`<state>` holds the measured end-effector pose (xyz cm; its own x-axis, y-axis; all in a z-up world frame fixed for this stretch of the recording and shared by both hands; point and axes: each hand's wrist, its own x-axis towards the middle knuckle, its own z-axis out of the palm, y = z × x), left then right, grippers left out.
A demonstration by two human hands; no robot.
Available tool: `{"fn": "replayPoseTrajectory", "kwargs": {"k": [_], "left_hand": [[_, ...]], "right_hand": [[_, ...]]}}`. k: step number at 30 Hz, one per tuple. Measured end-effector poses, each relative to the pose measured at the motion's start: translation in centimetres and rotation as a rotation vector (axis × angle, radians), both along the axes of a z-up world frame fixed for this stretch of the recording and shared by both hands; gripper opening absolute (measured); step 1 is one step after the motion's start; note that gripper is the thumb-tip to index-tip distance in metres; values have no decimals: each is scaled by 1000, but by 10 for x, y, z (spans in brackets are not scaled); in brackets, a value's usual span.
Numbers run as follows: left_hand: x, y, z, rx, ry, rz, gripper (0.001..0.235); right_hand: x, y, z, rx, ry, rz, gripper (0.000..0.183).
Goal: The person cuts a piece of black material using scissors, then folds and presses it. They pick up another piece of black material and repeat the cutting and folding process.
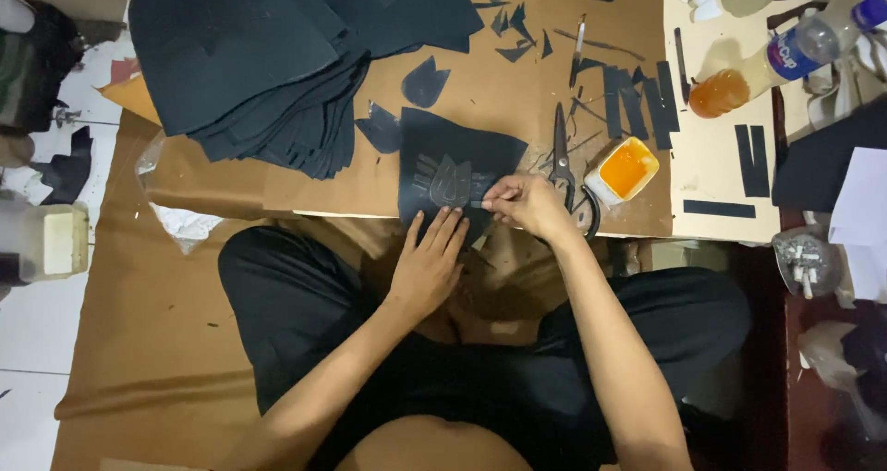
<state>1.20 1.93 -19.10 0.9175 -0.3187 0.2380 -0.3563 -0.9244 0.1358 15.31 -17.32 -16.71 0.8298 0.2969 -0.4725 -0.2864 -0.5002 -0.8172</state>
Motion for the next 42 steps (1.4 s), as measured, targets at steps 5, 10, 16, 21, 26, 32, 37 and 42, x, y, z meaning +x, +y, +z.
{"fn": "replayPoseTrajectory", "kwargs": {"k": [5, 10, 16, 21, 26, 32, 37, 42], "left_hand": [[4, -2, -1, -16, -22, 0, 80], [4, -3, 5, 2, 9, -8, 78], [6, -6, 9, 15, 17, -2, 80], [12, -7, 12, -22, 35, 14, 87], [18, -16, 2, -2, 11, 38, 89], [14, -27, -5, 44, -39, 117, 93], [-12, -32, 7, -86, 1, 122, 87], [-33, -20, -4, -294, -63, 193, 34]], "right_hand": [[3, 0, -5, -84, -27, 27, 18], [2, -1, -2, -131, -61, 45, 17], [3, -1, -4, -196, -89, 71, 17], [3, 0, -4, -248, -75, 83, 17], [5, 1, -7, -296, -76, 83, 17], [4, 4, -5, -253, -60, 42, 18], [7, 1, -13, -211, -35, 13, 21], [6, 2, -10, -221, -70, 40, 18]]}}
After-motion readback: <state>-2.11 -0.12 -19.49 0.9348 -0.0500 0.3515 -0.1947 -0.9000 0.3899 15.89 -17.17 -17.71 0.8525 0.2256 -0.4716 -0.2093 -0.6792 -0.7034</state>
